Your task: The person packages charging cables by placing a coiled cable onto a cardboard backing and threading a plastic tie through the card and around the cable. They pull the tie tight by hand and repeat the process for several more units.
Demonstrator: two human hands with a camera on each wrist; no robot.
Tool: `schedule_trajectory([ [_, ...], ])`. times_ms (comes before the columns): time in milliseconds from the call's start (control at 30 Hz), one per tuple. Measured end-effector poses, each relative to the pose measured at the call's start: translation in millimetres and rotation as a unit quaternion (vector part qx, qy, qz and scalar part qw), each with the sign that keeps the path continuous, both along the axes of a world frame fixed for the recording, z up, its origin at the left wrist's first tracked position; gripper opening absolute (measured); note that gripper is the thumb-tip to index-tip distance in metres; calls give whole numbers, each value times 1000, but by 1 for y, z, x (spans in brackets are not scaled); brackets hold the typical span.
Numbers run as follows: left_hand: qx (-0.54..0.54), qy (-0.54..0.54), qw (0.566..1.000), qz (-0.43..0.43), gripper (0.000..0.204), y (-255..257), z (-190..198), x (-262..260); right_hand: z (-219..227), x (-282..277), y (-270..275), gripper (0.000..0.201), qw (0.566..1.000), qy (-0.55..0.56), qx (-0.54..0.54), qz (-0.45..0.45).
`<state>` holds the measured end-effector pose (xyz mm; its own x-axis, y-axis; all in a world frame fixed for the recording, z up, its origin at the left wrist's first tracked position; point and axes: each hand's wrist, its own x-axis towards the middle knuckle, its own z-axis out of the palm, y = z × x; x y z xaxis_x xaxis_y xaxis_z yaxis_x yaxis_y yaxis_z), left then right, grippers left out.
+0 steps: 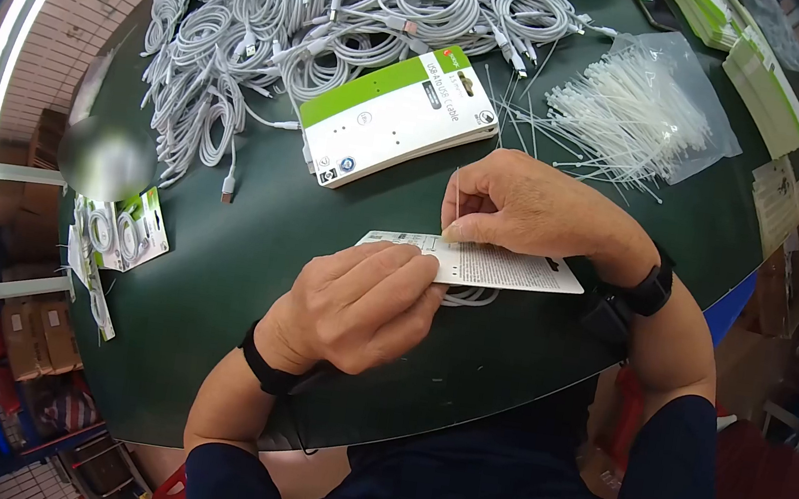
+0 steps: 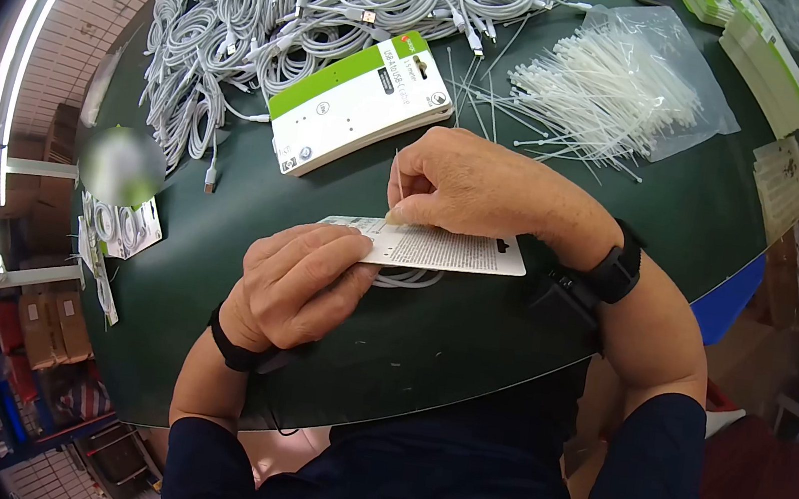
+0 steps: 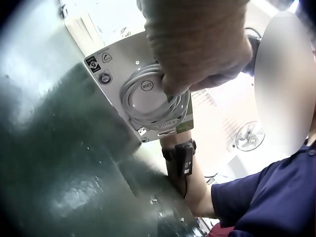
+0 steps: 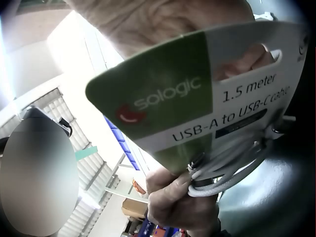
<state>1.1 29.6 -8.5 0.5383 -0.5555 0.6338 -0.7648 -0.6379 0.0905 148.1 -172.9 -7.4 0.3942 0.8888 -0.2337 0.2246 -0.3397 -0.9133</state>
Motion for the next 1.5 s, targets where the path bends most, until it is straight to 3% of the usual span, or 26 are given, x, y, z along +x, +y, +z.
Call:
schedule_trajectory([
  [67, -3, 7, 1000, -2, 17, 0, 1, 1, -1, -2, 2, 18, 997, 52, -23, -51],
  [167, -2, 13, 1000, -2, 18, 1, 2, 1, -1, -1, 1, 14, 999, -38, 1, -23],
  [567, -10, 37, 999, -8, 21, -3, 1, 1, -14, -9, 1, 17, 991, -126, 34, -27],
  [1033, -30, 28, 999, -16, 22, -6, 2, 6, -2, -5, 3, 16, 996, -89, -1, -13],
  [1100, -36, 27, 999, -8, 19, -6, 4, 8, 12, 0, -3, 17, 998, -22, -42, -38],
  [1233, -64, 56, 996, 23, 19, 1, 9, 9, 16, 28, -20, 15, 966, -9, 94, -241],
  [1400, -141, 89, 982, 86, 28, 8, 18, 11, 2, 52, -39, 15, 902, -346, -8, -259],
  [1500, -215, 154, 953, 146, 25, 13, 17, 9, -3, 51, -40, 21, 908, -365, -29, -204],
])
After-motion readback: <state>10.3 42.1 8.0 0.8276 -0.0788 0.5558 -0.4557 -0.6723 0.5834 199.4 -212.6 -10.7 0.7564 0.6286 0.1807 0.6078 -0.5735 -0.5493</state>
